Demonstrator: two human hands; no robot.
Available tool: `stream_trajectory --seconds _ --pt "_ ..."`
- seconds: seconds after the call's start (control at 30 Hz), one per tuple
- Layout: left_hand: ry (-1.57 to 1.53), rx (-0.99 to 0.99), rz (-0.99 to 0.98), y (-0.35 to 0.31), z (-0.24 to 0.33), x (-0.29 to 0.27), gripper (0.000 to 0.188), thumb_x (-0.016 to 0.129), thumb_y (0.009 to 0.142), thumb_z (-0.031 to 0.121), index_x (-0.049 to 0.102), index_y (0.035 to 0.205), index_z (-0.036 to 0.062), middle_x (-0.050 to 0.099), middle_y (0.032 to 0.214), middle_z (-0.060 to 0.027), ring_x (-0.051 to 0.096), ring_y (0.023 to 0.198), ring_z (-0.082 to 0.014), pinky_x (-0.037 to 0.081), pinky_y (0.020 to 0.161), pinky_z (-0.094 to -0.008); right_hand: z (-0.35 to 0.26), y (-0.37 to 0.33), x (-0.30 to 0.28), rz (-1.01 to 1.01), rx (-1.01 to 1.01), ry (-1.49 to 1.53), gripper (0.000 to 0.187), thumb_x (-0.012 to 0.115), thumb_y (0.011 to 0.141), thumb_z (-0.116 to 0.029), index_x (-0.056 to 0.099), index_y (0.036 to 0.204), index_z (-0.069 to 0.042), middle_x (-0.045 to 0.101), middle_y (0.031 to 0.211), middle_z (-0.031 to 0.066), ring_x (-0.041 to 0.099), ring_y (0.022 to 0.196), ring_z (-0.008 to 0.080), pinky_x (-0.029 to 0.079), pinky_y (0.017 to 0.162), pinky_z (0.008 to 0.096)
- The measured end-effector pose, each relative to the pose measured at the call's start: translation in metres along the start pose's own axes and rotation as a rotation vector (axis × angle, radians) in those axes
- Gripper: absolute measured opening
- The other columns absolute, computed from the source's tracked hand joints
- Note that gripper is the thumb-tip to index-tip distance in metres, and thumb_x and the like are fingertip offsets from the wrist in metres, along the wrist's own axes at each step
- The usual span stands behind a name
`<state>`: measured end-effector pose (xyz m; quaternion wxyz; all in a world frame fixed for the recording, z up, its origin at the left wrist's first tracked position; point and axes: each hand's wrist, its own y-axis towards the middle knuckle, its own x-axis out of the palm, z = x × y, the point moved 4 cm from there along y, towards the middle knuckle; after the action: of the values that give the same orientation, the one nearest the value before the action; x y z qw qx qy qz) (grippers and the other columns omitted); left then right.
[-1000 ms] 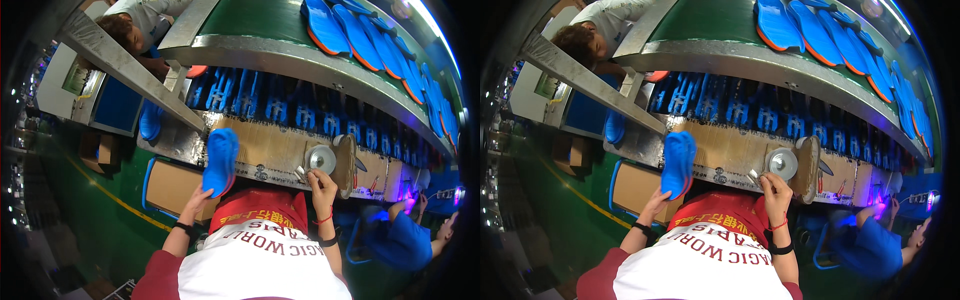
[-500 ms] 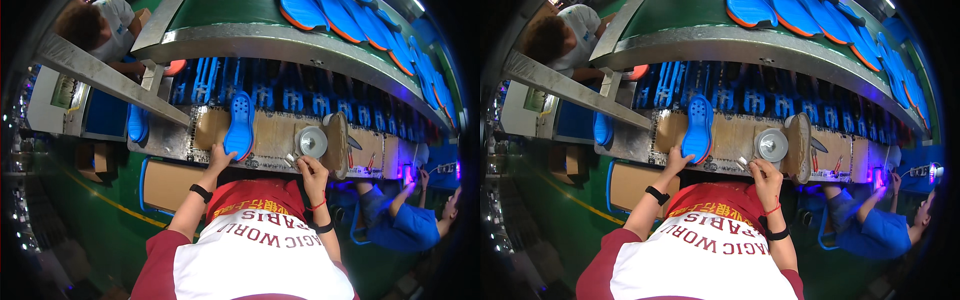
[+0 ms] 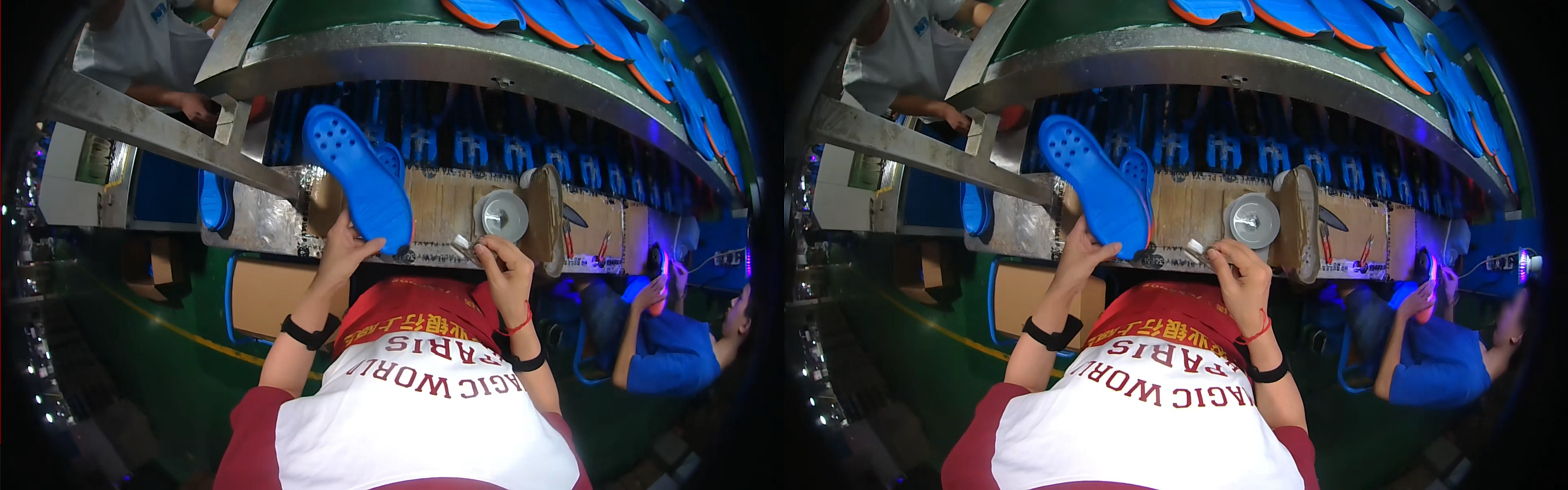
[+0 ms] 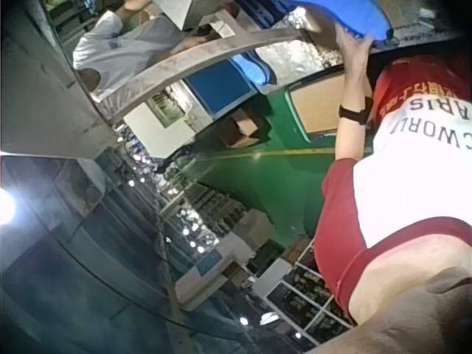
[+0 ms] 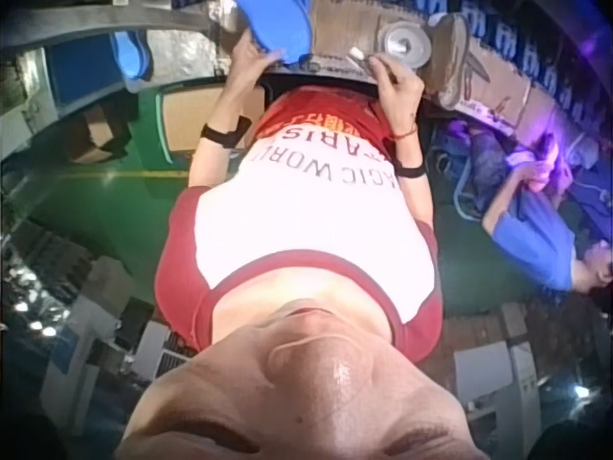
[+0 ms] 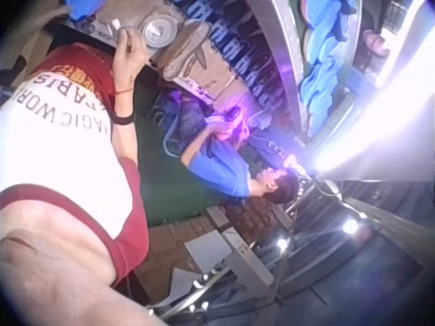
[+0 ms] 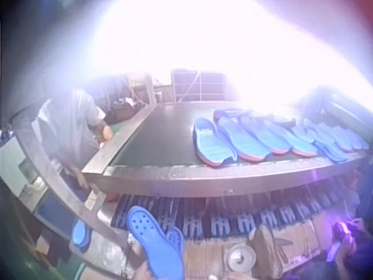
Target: Apply adhesive to the edges of blue shoe soles using a small brush.
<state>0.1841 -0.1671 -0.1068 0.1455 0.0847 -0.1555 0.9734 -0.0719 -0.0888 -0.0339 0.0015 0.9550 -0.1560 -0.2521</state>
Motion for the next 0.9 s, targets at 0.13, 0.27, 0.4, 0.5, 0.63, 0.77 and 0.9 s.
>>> stream_trajectory --seconds 0.13,0.27,0.4,0.5,0.63,0.77,0.9 --pt "-0.006 -0.008 0.126 0.002 0.021 0.026 0.055 0.063 0.081 -0.006 0.038 0.130 -0.0031 0.061 0.109 -0.0148 0.065 0.086 -0.0181 0.057 0.071 -0.0276 -0.032 0.007 0.004 -0.048 -0.098 0.003 0.008 0.067 0.081 -0.003 0.067 0.088 0.001 0.067 0.087 0.0111 0.063 0.067 0.0181 0.046 0.055 0.0241" --pt "0.181 0.231 0.157 -0.004 0.047 0.050 0.045 0.061 0.084 -0.003 0.042 0.125 -0.0050 0.065 0.099 -0.0153 0.067 0.082 -0.0166 0.056 0.068 -0.0257 -0.044 0.013 0.013 -0.030 -0.238 0.020 0.009 0.068 0.078 0.000 0.066 0.087 0.000 0.066 0.087 0.0116 0.063 0.065 0.0220 0.048 0.054 0.0277" --pt "0.287 0.273 0.168 -0.009 0.064 0.063 0.051 0.061 0.083 -0.003 0.042 0.130 -0.0046 0.067 0.094 -0.0147 0.067 0.082 -0.0150 0.055 0.072 -0.0266 -0.052 0.015 0.020 -0.020 -0.339 -0.143 0.011 0.070 0.076 -0.001 0.066 0.087 -0.001 0.065 0.088 0.0121 0.064 0.065 0.0268 0.050 0.057 0.0314" --pt "0.371 0.348 0.198 -0.010 0.066 0.066 0.052 0.062 0.082 -0.003 0.044 0.130 -0.0049 0.068 0.089 -0.0150 0.069 0.078 -0.0171 0.056 0.070 -0.0285 -0.055 0.015 0.022 -0.011 -0.392 -0.215 0.013 0.070 0.075 -0.001 0.066 0.088 -0.002 0.065 0.089 0.0124 0.064 0.066 0.0286 0.051 0.057 0.0322" --pt "0.416 0.432 0.217 -0.011 0.068 0.067 0.051 0.063 0.081 -0.003 0.045 0.129 -0.0055 0.068 0.086 -0.0160 0.069 0.076 -0.0190 0.056 0.067 -0.0297 -0.053 0.016 0.023 -0.043 -0.344 -0.162 0.013 0.070 0.075 -0.001 0.066 0.087 -0.001 0.065 0.089 0.0132 0.065 0.068 0.0294 0.051 0.058 0.0328" --pt "0.429 0.382 0.196 -0.008 0.069 0.066 0.051 0.062 0.082 -0.004 0.043 0.130 -0.0073 0.067 0.091 -0.0141 0.066 0.077 -0.0144 0.056 0.069 -0.0260 -0.050 0.019 0.023 -0.060 -0.293 -0.091 0.011 0.070 0.076 -0.001 0.066 0.087 -0.001 0.066 0.088 0.0137 0.065 0.069 0.0299 0.052 0.059 0.0330" --pt "0.423 0.370 0.183 -0.008 0.071 0.066 0.051 0.062 0.082 -0.005 0.042 0.130 -0.0079 0.067 0.092 -0.0143 0.067 0.077 -0.0148 0.056 0.068 -0.0259 -0.045 0.023 0.023 -0.035 -0.259 -0.070 0.010 0.069 0.077 0.000 0.066 0.086 0.000 0.066 0.087 0.0136 0.066 0.069 0.0299 0.052 0.059 0.0327"
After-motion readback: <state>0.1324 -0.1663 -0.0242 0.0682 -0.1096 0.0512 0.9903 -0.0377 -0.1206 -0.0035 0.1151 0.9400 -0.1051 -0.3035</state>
